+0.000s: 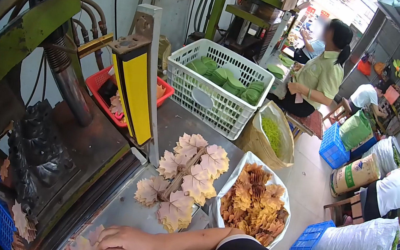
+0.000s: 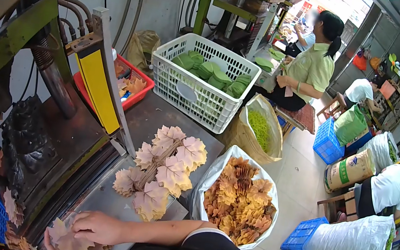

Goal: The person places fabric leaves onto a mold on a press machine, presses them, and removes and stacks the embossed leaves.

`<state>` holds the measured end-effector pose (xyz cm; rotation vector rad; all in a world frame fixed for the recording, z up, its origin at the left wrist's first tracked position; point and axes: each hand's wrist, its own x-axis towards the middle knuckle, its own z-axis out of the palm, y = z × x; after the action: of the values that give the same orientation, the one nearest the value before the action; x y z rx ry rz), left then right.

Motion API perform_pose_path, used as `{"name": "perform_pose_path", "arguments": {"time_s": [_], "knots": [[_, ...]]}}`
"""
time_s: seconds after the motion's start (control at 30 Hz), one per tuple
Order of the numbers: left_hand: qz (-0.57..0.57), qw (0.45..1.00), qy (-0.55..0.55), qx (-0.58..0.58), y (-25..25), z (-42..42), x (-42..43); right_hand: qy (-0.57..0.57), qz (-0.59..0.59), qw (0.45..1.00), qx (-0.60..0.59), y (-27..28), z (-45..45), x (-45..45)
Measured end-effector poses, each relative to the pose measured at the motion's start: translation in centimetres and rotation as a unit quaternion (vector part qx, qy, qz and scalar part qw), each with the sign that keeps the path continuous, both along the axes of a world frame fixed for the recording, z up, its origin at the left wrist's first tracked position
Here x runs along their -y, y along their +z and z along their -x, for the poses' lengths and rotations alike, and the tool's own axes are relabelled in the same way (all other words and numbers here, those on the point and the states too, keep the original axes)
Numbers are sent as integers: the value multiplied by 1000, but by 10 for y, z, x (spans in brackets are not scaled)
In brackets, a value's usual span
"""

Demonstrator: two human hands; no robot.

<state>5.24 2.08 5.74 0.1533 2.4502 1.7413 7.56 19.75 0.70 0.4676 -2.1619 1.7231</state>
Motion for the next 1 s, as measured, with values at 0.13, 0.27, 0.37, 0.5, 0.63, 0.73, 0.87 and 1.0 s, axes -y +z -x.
{"name": "perform_pose_path", "arguments": {"time_s": [0.13, 0.27, 0.37, 0.5, 0.63, 0.73, 0.87, 1.0], "knots": [[-33, 998, 13, 47, 10, 0, -5, 1, -12, 1000, -8, 1, 1, -1], [-75, 995, 17, 64, 3, 3, -1, -5, 8, 1000, -4, 1, 2, 0], [-63, 995, -7, 71, -11, 8, 15, -19, 16, 1000, -5, 0, 0, 2], [-96, 994, -54, 25, -1, 5, 8, -27, 13, 1000, -2, -5, 4, 3], [-94, 995, -35, 5, 1, 10, 9, -23, 16, 1000, -15, -6, 18, 5], [-55, 995, -74, -43, -9, 14, 18, -43, -54, 996, -50, -8, 22, 11], [-23, 1000, -8, 14, -6, -2, 16, -68, 29, 997, -29, -24, 5, 43], [-76, 993, -89, -26, -30, 18, 28, -41, -30, 998, -27, -7, 18, 10]]}}
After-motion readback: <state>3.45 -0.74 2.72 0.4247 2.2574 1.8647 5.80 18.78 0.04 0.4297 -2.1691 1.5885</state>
